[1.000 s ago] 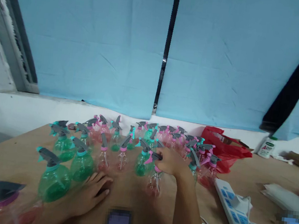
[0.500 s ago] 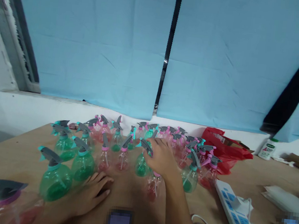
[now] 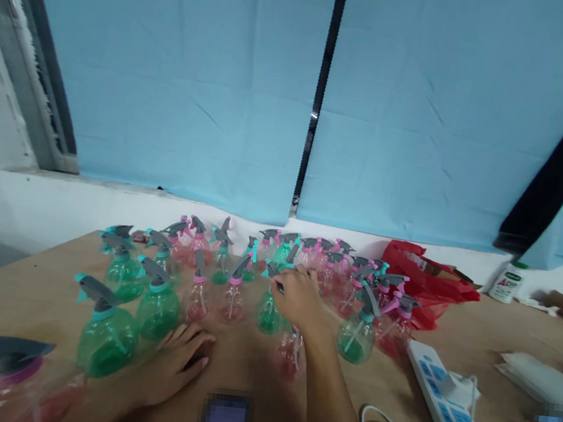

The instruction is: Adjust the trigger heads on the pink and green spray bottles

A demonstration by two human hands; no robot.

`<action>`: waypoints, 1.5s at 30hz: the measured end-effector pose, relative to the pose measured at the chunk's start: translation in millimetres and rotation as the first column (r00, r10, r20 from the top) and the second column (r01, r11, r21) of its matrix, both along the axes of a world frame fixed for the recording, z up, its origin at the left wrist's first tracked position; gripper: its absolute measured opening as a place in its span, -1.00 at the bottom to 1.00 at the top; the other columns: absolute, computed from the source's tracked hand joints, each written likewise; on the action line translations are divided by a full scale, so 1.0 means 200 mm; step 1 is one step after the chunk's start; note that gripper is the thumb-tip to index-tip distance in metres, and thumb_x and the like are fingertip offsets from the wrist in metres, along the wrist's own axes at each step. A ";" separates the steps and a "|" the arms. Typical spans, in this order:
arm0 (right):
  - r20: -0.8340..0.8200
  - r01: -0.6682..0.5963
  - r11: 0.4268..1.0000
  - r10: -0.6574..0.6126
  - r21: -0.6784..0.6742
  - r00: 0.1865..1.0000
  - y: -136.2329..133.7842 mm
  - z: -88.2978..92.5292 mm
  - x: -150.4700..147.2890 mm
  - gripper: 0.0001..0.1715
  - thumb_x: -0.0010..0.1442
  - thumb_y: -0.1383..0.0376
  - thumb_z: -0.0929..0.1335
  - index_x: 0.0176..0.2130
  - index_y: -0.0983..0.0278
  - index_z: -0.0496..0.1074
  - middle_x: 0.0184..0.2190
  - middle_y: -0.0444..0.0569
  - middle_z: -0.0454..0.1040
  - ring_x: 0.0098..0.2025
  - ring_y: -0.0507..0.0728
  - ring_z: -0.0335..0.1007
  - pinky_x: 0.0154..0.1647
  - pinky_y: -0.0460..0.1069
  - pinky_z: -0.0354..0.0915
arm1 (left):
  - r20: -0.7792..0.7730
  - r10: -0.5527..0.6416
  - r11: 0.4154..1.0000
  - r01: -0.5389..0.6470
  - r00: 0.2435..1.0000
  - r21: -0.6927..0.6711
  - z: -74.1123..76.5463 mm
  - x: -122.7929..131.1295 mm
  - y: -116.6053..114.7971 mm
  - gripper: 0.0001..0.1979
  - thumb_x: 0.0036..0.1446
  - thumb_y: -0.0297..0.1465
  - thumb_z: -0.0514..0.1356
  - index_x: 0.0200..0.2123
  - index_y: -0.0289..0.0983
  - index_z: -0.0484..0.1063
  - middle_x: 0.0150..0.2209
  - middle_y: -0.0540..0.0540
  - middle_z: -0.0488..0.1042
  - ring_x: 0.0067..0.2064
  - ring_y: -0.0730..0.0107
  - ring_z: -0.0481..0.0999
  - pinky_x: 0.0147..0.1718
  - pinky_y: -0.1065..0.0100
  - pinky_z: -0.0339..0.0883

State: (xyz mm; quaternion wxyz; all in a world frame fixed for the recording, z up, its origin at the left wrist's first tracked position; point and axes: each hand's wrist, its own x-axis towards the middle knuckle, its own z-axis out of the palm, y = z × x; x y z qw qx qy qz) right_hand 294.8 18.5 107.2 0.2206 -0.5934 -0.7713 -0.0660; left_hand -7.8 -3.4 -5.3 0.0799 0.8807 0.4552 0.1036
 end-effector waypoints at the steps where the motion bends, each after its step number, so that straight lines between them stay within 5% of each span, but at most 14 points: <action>1: -0.011 -0.014 1.000 0.014 0.000 1.000 -0.01 0.01 0.00 -0.59 0.44 0.25 0.26 -0.38 0.17 0.57 -0.22 -0.08 0.63 -0.01 0.23 0.38 0.01 0.08 0.05 | 0.001 -0.003 1.000 0.003 1.000 0.003 0.00 0.00 0.00 -0.66 0.40 -0.21 0.06 0.14 -0.13 0.44 0.09 -0.14 0.44 0.10 0.01 0.39 0.11 -0.05 0.26; 11: -0.031 -0.236 0.965 0.241 0.113 0.970 0.00 -0.01 0.03 -0.62 0.46 0.13 0.28 -0.22 0.07 0.68 0.06 -0.05 0.62 0.03 0.31 0.33 0.05 0.19 0.07 | 0.003 0.004 1.000 -0.004 1.000 0.009 0.01 -0.01 -0.01 -0.66 0.40 -0.20 0.07 0.14 -0.11 0.45 0.10 -0.13 0.44 0.11 0.02 0.41 0.10 -0.01 0.28; 23: -0.235 -0.442 0.855 0.505 0.273 0.831 -0.12 0.08 -0.12 -0.76 0.38 0.21 0.36 -0.22 0.07 0.67 -0.07 -0.07 0.65 0.03 0.24 0.42 0.11 0.22 0.21 | -0.004 0.013 1.000 -0.014 1.000 -0.016 0.05 0.02 -0.03 -0.65 0.40 -0.19 0.05 0.12 -0.14 0.47 0.09 -0.17 0.45 0.10 -0.03 0.42 0.11 -0.07 0.30; 26: -0.439 -0.465 0.825 0.564 0.320 0.699 -0.08 0.03 -0.22 -0.81 0.35 0.23 0.38 -0.20 0.12 0.65 -0.12 -0.03 0.64 0.01 0.20 0.48 0.12 0.17 0.30 | -0.021 0.022 1.000 -0.021 1.000 0.009 0.03 0.00 -0.02 -0.62 0.40 -0.17 0.04 0.12 -0.17 0.47 0.12 -0.21 0.44 0.15 -0.09 0.40 0.14 -0.10 0.28; 31: -0.727 -0.349 0.862 0.501 0.369 0.469 0.00 -0.15 -0.45 -0.88 0.26 0.23 0.42 -0.22 0.19 0.59 -0.19 -0.02 0.59 -0.09 0.17 0.53 -0.05 0.04 0.43 | -0.046 -0.018 1.000 0.018 0.999 0.004 -0.02 -0.03 0.01 -0.60 0.34 -0.24 0.08 0.19 -0.09 0.44 0.18 -0.19 0.41 0.18 -0.09 0.38 0.15 -0.09 0.26; 37: -0.837 -0.256 0.899 0.428 0.356 0.341 0.03 -0.35 -0.56 -0.52 0.22 0.22 0.46 0.13 0.17 0.48 0.00 0.05 0.58 0.01 0.20 0.53 0.02 0.06 0.47 | 0.003 0.015 0.999 -0.015 1.000 0.040 -0.06 -0.04 0.02 -0.56 0.38 -0.11 0.04 0.17 -0.16 0.45 0.13 -0.24 0.43 0.17 -0.09 0.39 0.16 -0.08 0.25; 41: -0.869 -0.242 0.906 0.408 0.348 0.280 0.07 -0.42 -0.57 -0.49 0.16 0.21 0.50 0.10 0.20 0.49 -0.10 0.03 0.59 -0.06 0.20 0.55 0.00 0.07 0.47 | 0.001 0.007 0.999 -0.007 1.000 0.048 -0.04 -0.03 0.01 -0.60 0.38 -0.11 0.04 0.08 -0.18 0.49 0.10 -0.23 0.44 0.14 -0.06 0.40 0.12 -0.04 0.28; 45: -0.919 -0.364 0.899 0.334 0.244 0.209 0.11 -0.45 -0.54 -0.55 0.10 0.16 0.51 -0.01 0.20 0.56 -0.14 0.01 0.61 -0.13 0.21 0.55 -0.03 0.10 0.47 | -0.026 0.033 0.999 -0.032 0.999 0.041 -0.03 -0.02 0.00 -0.64 0.36 -0.16 0.04 0.01 -0.21 0.50 0.06 -0.23 0.45 0.10 -0.05 0.41 0.10 -0.06 0.29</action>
